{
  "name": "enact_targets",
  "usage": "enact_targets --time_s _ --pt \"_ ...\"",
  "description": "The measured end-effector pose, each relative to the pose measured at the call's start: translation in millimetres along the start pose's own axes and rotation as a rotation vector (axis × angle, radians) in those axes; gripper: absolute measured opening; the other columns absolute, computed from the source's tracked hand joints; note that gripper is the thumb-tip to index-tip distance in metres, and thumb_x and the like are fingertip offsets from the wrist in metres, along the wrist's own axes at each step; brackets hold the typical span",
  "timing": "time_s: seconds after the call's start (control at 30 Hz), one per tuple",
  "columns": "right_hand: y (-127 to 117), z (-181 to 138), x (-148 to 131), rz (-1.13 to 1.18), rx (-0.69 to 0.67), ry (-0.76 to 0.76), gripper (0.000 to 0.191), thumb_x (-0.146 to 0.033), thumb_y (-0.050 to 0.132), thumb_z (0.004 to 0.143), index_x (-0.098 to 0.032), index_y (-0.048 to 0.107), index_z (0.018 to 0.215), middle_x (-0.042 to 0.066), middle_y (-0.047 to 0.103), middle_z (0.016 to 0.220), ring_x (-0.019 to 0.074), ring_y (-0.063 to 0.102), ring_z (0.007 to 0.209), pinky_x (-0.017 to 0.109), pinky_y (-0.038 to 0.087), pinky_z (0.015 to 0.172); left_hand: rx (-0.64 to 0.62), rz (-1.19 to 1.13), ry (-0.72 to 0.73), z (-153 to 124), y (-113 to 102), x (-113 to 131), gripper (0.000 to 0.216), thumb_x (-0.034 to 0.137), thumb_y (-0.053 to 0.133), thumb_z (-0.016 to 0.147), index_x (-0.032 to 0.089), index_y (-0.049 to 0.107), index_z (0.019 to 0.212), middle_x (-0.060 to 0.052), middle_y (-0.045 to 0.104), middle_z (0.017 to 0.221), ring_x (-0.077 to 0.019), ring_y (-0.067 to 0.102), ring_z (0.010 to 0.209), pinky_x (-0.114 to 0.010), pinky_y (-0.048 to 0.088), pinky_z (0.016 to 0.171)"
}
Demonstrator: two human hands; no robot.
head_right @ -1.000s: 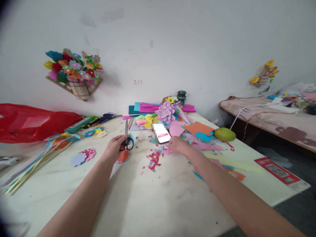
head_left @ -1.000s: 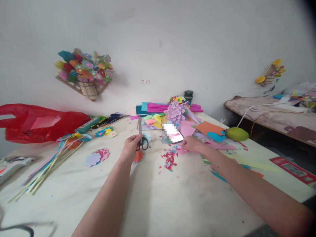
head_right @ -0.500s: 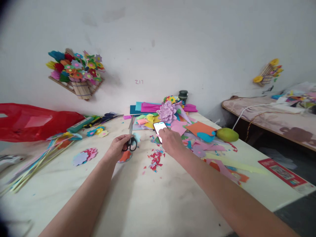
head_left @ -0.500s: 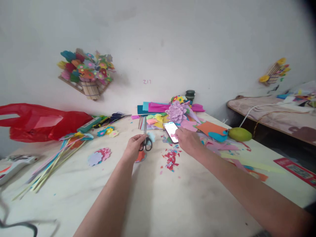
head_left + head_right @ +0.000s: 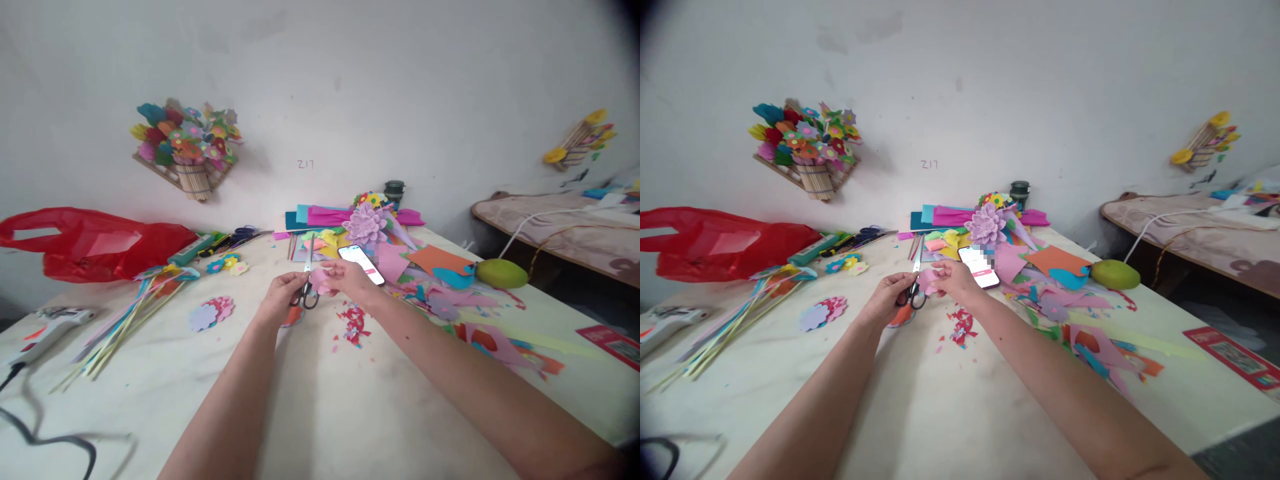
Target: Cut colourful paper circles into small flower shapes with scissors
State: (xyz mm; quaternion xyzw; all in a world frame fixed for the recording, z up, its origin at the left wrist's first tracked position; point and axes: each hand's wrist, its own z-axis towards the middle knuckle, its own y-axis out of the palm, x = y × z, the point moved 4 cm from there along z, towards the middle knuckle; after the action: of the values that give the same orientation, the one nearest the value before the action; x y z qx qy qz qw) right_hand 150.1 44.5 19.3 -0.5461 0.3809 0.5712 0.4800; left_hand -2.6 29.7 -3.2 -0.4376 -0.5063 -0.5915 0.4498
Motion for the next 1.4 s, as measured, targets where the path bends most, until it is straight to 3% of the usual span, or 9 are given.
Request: enact_targets --time_s 0.27,0.43,0.53,0.67,0.77,0.93,1.23,1.33,1.4 --pt "4.7 14.4 -5.0 -0.077 0.070 0.005 0.037 -0.005 0.063 0.064 -0.013 0.060 0.100 -0.007 0.050 0.055 0.0066 0.047 0.041 0.020 0.044 0.043 0.008 -0.259 -0.029 -1.2 -7.5 4.7 0.028 0.038 0.073 0.064 0.013 0.063 0.071 0.000 0.056 0.052 -0.0093 0.048 0.045 -0.023 0.040 0.049" --pt "20.4 28.2 -4.8 -0.134 0.061 -0.051 0.038 -0.006 0.061 0.064 -0.014 0.061 0.101 -0.006 0.051 0.058 0.0077 0.048 0.044 0.022 0.046 0.046 -0.006 -0.147 -0.069 1.6 -11.3 5.7 0.029 0.037 0.075 0.061 0.012 0.061 0.060 -0.002 0.057 0.050 -0.0091 0.047 0.042 -0.022 0.034 0.043" --pt "28.6 34.4 -2.3 -0.137 0.009 -0.121 0.027 -0.015 0.056 0.075 -0.014 0.061 0.102 0.000 0.061 0.071 0.0106 0.057 0.056 0.025 0.049 0.057 0.178 -0.186 0.035 5.9 -26.3 8.1 0.025 0.033 0.075 0.059 0.013 0.060 0.056 0.001 0.054 0.048 -0.0070 0.043 0.041 -0.021 0.030 0.042" --pt "39.3 42.4 18.6 -0.712 0.016 -0.147 0.029 -0.026 0.040 0.089 -0.012 0.066 0.089 0.011 0.068 0.092 0.0209 0.062 0.091 0.032 0.046 0.079 0.325 -0.226 0.111 9.6 -42.2 6.1 0.022 0.030 0.074 0.059 0.015 0.058 0.055 0.003 0.050 0.045 -0.0058 0.039 0.040 -0.020 0.027 0.040" --pt "56.6 48.4 38.5 -1.114 -0.031 -0.217 0.035 -0.024 0.035 0.091 -0.013 0.062 0.111 0.015 0.058 0.123 0.0237 0.047 0.120 0.036 0.035 0.097 0.329 -0.214 0.094 10.8 -42.1 1.4 0.022 0.031 0.072 0.061 0.016 0.058 0.056 0.003 0.049 0.044 -0.0064 0.040 0.040 -0.020 0.027 0.040" --pt "76.8 53.6 54.4 -1.331 -0.206 -0.237 0.042 -0.031 0.033 0.092 -0.014 0.056 0.123 0.016 0.050 0.133 0.0283 0.028 0.134 0.053 0.016 0.106 0.277 -0.196 0.043 7.9 -31.1 -0.3 0.022 0.031 0.072 0.059 0.015 0.058 0.057 0.002 0.053 0.046 -0.0081 0.044 0.040 -0.021 0.031 0.040" --pt "45.8 4.3 45.4 -1.304 0.013 -0.101 0.066 -0.046 0.034 0.091 0.003 0.039 0.135 0.029 0.029 0.143 0.0393 0.026 0.133 0.052 0.018 0.106 0.260 -0.182 -0.002 4.3 -20.6 -0.2 0.023 0.032 0.074 0.054 0.014 0.061 0.057 -0.001 0.059 0.050 -0.0099 0.049 0.043 -0.022 0.037 0.044" --pt "37.8 -17.0 33.8 -1.418 -0.004 -0.057 0.066 -0.045 0.033 0.091 0.005 0.042 0.133 0.031 0.034 0.139 0.0388 0.030 0.131 0.053 0.026 0.101 0.238 -0.156 0.024 5.3 -20.9 -2.9 0.024 0.034 0.074 0.056 0.013 0.062 0.059 -0.002 0.060 0.051 -0.0094 0.049 0.044 -0.021 0.033 0.042" --pt "32.0 -31.2 25.0 -1.508 -0.075 -0.004 0.058 -0.042 0.038 0.090 0.005 0.059 0.116 0.034 0.051 0.122 0.0413 0.048 0.116 0.054 0.037 0.089 0.224 -0.148 0.021 5.9 -21.3 -4.9 0.024 0.034 0.074 0.057 0.013 0.062 0.059 -0.001 0.058 0.050 -0.0084 0.047 0.042 -0.021 0.030 0.040"
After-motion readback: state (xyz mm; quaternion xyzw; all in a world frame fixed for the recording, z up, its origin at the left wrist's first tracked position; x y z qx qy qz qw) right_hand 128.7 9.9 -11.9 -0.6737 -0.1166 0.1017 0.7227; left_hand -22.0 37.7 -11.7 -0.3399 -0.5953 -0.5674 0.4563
